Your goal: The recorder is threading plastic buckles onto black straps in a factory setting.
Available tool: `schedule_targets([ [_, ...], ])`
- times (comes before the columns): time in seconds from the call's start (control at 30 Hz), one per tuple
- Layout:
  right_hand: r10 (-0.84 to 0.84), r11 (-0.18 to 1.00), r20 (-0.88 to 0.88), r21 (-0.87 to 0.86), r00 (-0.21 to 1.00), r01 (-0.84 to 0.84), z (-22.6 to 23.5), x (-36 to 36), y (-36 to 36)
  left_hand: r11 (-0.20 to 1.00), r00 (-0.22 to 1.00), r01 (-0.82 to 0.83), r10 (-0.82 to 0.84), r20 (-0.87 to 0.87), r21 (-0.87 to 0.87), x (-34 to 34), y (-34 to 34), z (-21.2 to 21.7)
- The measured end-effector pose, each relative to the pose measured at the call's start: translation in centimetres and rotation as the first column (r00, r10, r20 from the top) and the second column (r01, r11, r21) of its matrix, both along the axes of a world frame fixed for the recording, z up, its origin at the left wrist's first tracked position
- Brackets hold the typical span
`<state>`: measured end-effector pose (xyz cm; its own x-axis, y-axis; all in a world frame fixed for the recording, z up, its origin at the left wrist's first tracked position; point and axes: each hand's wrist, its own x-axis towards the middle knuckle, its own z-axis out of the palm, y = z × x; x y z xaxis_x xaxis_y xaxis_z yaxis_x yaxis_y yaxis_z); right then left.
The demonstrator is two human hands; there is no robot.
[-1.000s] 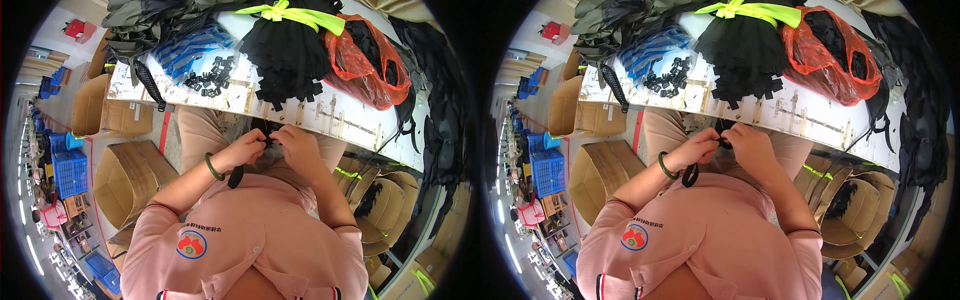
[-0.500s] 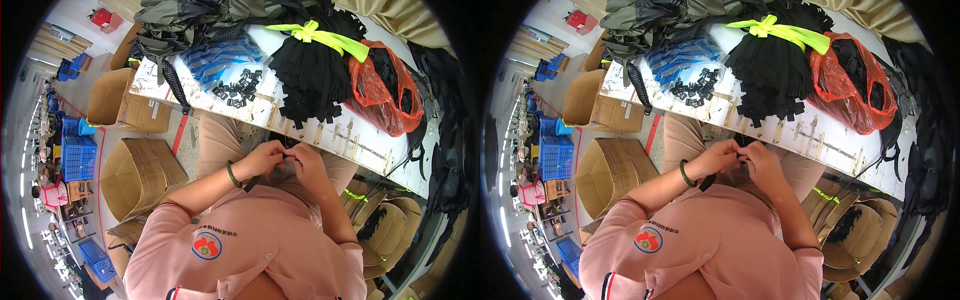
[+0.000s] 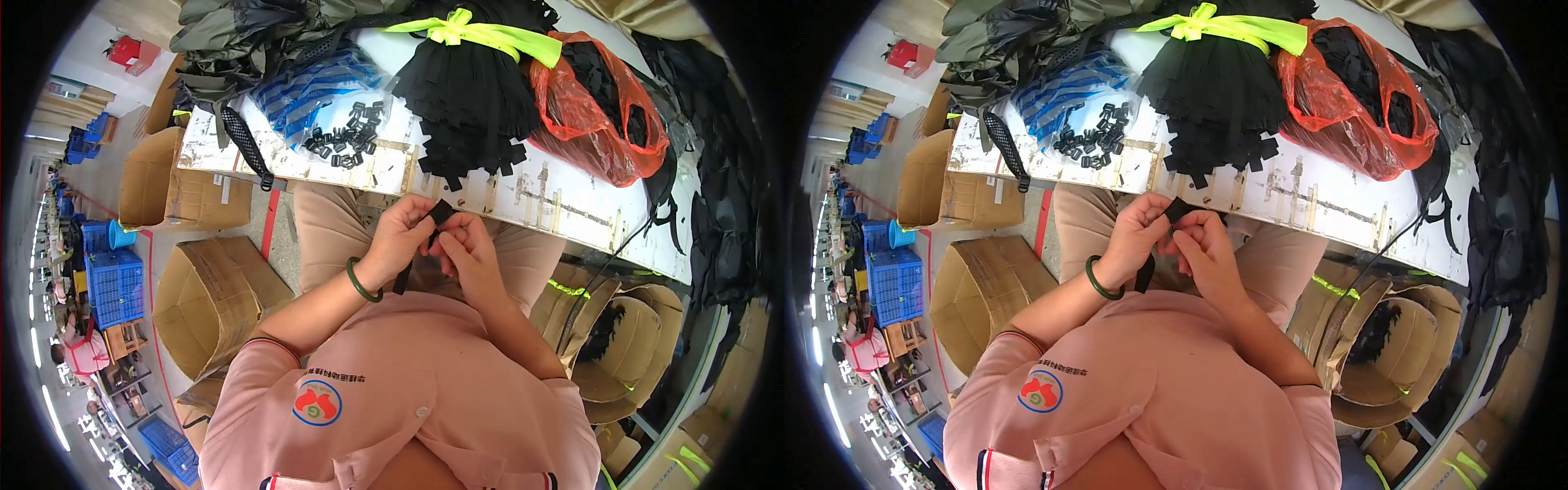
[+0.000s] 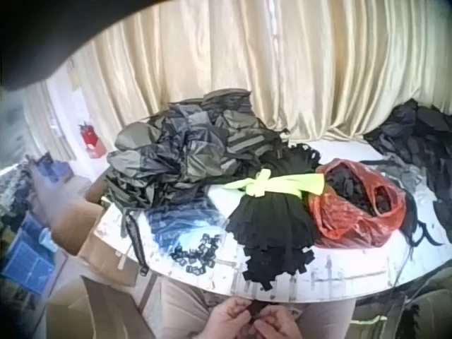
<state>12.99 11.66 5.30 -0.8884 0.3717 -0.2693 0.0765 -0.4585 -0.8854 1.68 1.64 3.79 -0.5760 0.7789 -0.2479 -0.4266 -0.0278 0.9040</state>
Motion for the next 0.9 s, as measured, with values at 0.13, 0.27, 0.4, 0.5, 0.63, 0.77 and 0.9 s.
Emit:
schedule_targets([
  [0.13,-0.037,0.997,0.005,-0.07,0.999,0.037,0.1,-0.2,0.0,0.999,0.999,-0.029,0.028,0.021,0.034,0.5,0.2,0.2],
  [0.27,-0.051,0.968,0.001,-0.246,0.999,0.05,-0.1,0.0,-0.2,0.998,0.998,-0.054,0.055,-0.015,0.043,0.6,0.2,0.4],
  [0.4,-0.069,0.945,0.001,-0.32,0.998,0.065,0.1,-0.1,-0.4,0.996,0.995,-0.08,0.082,-0.058,0.043,0.7,0.3,0.2],
  [0.5,-0.098,0.936,-0.009,-0.342,0.995,0.089,0.1,-0.4,-0.6,0.993,0.989,-0.107,0.112,-0.096,0.049,0.7,0.3,0.4],
  [0.63,-0.082,0.964,0.021,-0.251,0.996,0.084,0.7,-0.5,-0.4,0.99,0.985,-0.138,0.141,-0.099,0.036,0.6,0.8,0.6],
  [0.77,-0.092,0.967,0.118,-0.228,0.989,0.117,1.2,-0.1,-0.2,0.994,0.96,-0.111,0.106,-0.261,-0.005,0.6,0.7,0.5],
  [0.9,-0.126,0.93,0.065,-0.34,0.99,0.141,0.6,-1.6,-1.1,0.967,0.764,-0.239,0.134,-0.632,-0.084,-0.6,-1.1,-0.7],
])
